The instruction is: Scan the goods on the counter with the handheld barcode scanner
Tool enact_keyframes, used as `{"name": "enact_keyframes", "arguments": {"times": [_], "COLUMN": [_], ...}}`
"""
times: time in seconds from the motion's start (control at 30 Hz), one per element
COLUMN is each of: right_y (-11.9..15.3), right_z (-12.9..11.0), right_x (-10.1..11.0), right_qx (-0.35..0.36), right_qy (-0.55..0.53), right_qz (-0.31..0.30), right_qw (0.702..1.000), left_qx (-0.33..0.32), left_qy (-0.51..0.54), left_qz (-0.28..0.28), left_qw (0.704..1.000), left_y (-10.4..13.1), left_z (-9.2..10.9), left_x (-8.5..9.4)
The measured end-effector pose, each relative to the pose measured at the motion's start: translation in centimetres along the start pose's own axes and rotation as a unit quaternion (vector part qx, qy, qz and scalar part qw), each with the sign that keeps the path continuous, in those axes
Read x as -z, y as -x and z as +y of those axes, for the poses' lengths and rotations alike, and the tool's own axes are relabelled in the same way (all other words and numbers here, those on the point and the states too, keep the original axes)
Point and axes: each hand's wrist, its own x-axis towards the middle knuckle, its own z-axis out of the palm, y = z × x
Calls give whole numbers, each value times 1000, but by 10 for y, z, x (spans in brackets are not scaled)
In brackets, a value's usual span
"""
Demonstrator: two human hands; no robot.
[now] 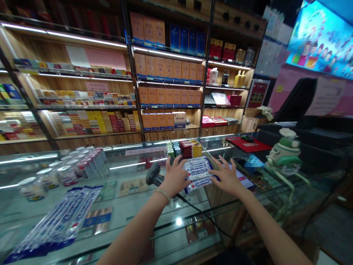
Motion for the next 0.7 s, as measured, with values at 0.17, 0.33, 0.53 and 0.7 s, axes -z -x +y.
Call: {"name": "enact_keyframes", "arguments": {"times": [0.17,0.33,0.53,0.7], "right_y": [-3,-8,-22,-41], "right_z": [-1,-2,-9,-25], "right_x": [-1,-5,5,10], "right_qx": [-1,16,-3,-27], "right_qy": [6,25,26,1], "right_qz": [19,68,99,116], "right_qw": [1000,997,995,993], "left_qx": [-6,-5,18,61], "left_qy": [2,-5,-21,-26], "left_qz": [2,24,67,100], "left_qw": [1000,1000,997,993], "left_y": [-1,-1,-3,-1], "left_z": [0,-1,-8,-24], "left_x": [-2,-5,2,20]}}
